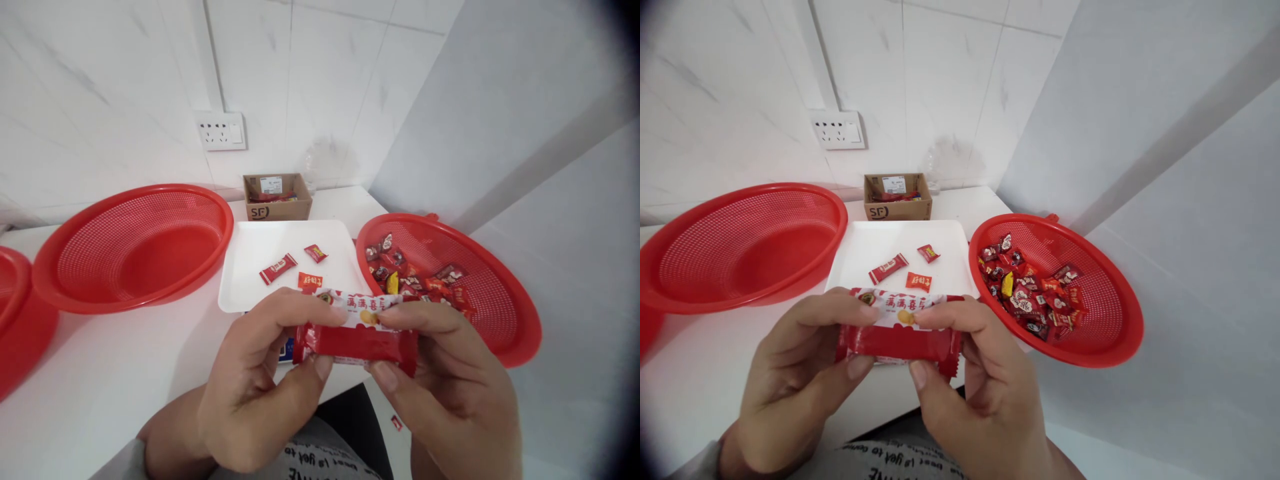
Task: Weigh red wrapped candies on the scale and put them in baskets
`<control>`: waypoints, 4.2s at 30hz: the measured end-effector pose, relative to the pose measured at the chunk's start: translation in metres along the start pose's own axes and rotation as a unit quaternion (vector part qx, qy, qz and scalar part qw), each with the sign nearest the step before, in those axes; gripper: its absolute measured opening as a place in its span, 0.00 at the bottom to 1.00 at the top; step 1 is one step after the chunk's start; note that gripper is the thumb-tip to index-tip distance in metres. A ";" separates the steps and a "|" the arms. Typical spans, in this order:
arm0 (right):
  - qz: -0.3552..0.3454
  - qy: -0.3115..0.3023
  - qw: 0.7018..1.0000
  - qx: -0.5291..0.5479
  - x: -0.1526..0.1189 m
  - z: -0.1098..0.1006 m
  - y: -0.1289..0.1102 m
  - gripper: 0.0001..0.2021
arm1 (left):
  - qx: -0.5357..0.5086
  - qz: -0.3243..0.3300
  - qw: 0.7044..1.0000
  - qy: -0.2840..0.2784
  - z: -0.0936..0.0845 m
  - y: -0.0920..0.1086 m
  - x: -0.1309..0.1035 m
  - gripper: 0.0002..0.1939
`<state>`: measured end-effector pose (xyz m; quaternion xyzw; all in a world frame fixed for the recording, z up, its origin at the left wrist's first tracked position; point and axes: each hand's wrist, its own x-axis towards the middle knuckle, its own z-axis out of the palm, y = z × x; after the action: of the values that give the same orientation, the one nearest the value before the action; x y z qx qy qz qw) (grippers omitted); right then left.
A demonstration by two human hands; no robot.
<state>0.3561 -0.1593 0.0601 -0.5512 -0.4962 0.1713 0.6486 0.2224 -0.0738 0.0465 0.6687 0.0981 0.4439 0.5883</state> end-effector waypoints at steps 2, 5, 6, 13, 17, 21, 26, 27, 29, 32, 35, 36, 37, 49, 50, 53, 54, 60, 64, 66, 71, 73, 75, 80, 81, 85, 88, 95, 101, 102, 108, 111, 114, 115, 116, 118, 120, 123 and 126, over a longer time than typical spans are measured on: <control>0.005 -0.004 1.000 -0.001 -0.001 0.000 0.000 0.20 | -0.006 0.001 1.000 0.005 0.000 0.000 0.000 0.17; 0.004 -0.012 1.000 0.003 -0.002 -0.001 0.001 0.20 | -0.007 0.002 1.000 0.015 0.001 0.000 0.000 0.16; 0.005 -0.014 1.000 0.003 -0.003 -0.001 0.001 0.20 | -0.006 0.002 1.000 0.019 0.001 0.000 0.001 0.15; 0.004 -0.019 1.000 0.011 -0.003 -0.003 0.002 0.21 | -0.025 0.007 1.000 0.017 0.000 -0.001 0.001 0.15; -0.003 -0.020 1.000 0.015 -0.001 -0.003 0.003 0.22 | -0.029 0.011 1.000 0.003 -0.001 -0.001 0.001 0.16; -0.006 -0.018 1.000 0.017 -0.001 -0.002 0.003 0.23 | -0.030 0.010 0.999 0.019 -0.001 -0.001 0.000 0.15; 0.002 -0.019 0.999 0.029 -0.002 -0.002 0.003 0.24 | -0.013 0.025 1.000 0.005 -0.002 -0.002 0.001 0.15; 0.002 -0.020 0.999 0.033 -0.003 -0.002 0.003 0.24 | -0.007 0.033 0.999 -0.001 -0.003 -0.003 0.001 0.16; 0.000 -0.023 0.999 0.039 -0.003 -0.002 0.004 0.24 | 0.003 0.047 0.999 -0.006 -0.004 -0.004 0.001 0.16; -0.001 -0.022 0.999 0.037 -0.003 -0.002 0.004 0.23 | 0.020 0.058 0.998 -0.009 -0.005 -0.005 0.001 0.17; -0.003 -0.014 1.000 0.027 -0.002 -0.002 0.004 0.22 | 0.041 0.070 0.996 -0.023 -0.005 -0.005 0.002 0.18; -0.004 -0.011 1.000 0.026 -0.003 -0.002 0.004 0.21 | 0.052 0.075 0.995 -0.026 -0.005 -0.004 0.002 0.18; -0.004 -0.010 1.000 0.026 -0.003 -0.003 0.004 0.20 | 0.065 0.080 0.994 -0.024 -0.005 -0.004 0.002 0.18; -0.002 -0.015 0.999 -0.047 -0.006 -0.014 0.010 0.11 | 0.084 0.003 0.996 -0.020 -0.005 -0.001 0.003 0.09; 0.002 -0.019 0.999 -0.048 -0.006 -0.015 0.010 0.11 | 0.077 -0.005 0.997 -0.022 -0.006 0.000 0.003 0.09; 0.016 -0.030 0.999 -0.038 -0.004 -0.017 0.008 0.10 | 0.069 -0.012 0.997 -0.019 -0.006 -0.001 0.002 0.09; 0.021 -0.031 0.999 -0.034 -0.004 -0.018 0.008 0.09 | 0.068 -0.010 0.997 -0.018 -0.006 -0.002 0.002 0.09; 0.044 0.006 0.999 0.001 -0.005 -0.013 0.004 0.06 | 0.084 0.012 0.996 -0.021 -0.006 -0.005 0.000 0.10; 0.080 0.059 0.994 0.032 -0.009 -0.007 0.002 0.03 | 0.111 0.024 0.993 -0.030 -0.006 -0.004 0.000 0.11; 0.086 0.052 0.994 0.039 -0.010 -0.006 0.002 0.03 | 0.125 0.033 0.991 -0.030 -0.006 -0.003 0.001 0.11; 0.097 0.066 0.991 0.057 -0.008 -0.006 0.004 0.03 | 0.110 0.027 0.994 -0.002 -0.003 -0.005 -0.001 0.13; 0.108 0.067 0.990 0.057 -0.007 -0.004 0.004 0.03 | 0.077 0.022 0.997 0.017 0.000 -0.006 -0.001 0.13; 0.120 0.076 0.988 0.055 -0.006 -0.003 0.005 0.03 | 0.042 0.022 0.998 0.028 0.003 -0.006 -0.001 0.14; 0.160 0.079 0.981 0.071 -0.005 -0.001 0.006 0.07 | -0.001 0.014 1.000 0.028 0.005 -0.004 0.001 0.14; 0.169 0.078 0.980 0.076 -0.005 -0.001 0.006 0.08 | -0.003 0.013 1.000 0.025 0.005 -0.004 0.001 0.14; 0.191 0.081 0.975 0.085 -0.004 -0.001 0.008 0.08 | -0.002 0.007 1.000 0.010 0.004 -0.004 0.001 0.15; 0.182 0.072 0.977 0.086 -0.002 -0.003 0.012 0.09 | -0.006 0.010 1.000 0.011 0.005 -0.004 0.002 0.15; 0.172 0.047 0.979 0.100 0.001 -0.006 0.017 0.08 | 0.001 0.009 1.000 0.026 0.004 -0.004 0.001 0.15; 0.175 0.052 0.976 0.119 0.002 -0.005 0.014 0.05 | 0.015 0.004 0.999 0.034 0.003 -0.004 0.000 0.15; 0.177 0.057 0.975 0.125 0.003 -0.005 0.013 0.05 | 0.015 0.004 0.999 0.033 0.003 -0.004 0.000 0.15; 0.168 0.056 0.976 0.130 0.002 -0.005 0.010 0.05 | 0.009 0.008 0.999 0.030 0.004 -0.004 0.002 0.15; 0.158 0.065 0.978 0.123 0.002 -0.005 0.011 0.05 | 0.010 0.011 0.999 0.031 0.005 -0.005 0.002 0.15; 0.148 0.055 0.980 0.125 0.002 -0.005 0.011 0.06 | 0.006 0.000 0.999 0.038 0.006 -0.005 0.002 0.15; 0.146 0.055 0.980 0.124 0.002 -0.004 0.010 0.06 | 0.002 -0.004 0.999 0.035 0.006 -0.005 0.003 0.15; 0.146 0.058 0.980 0.122 0.002 -0.004 0.009 0.06 | -0.003 -0.008 0.999 0.032 0.006 -0.005 0.003 0.16; 0.145 0.076 0.980 0.115 0.002 -0.001 0.008 0.06 | -0.010 -0.010 0.999 0.029 0.006 -0.005 0.003 0.16; 0.146 0.091 0.978 0.115 0.001 0.000 0.007 0.07 | -0.010 -0.009 0.999 0.035 0.006 -0.005 0.003 0.16; 0.152 0.085 0.975 0.135 0.001 0.000 0.008 0.06 | -0.009 -0.011 0.999 0.039 0.006 -0.005 0.002 0.16; 0.148 0.058 0.976 0.146 0.000 -0.004 0.012 0.06 | -0.009 -0.011 0.999 0.042 0.007 -0.004 0.002 0.16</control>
<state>0.3637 -0.1574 0.0501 -0.5266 -0.3402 0.3042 0.7173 0.2301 -0.0760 0.0442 0.6430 0.1266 0.4659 0.5946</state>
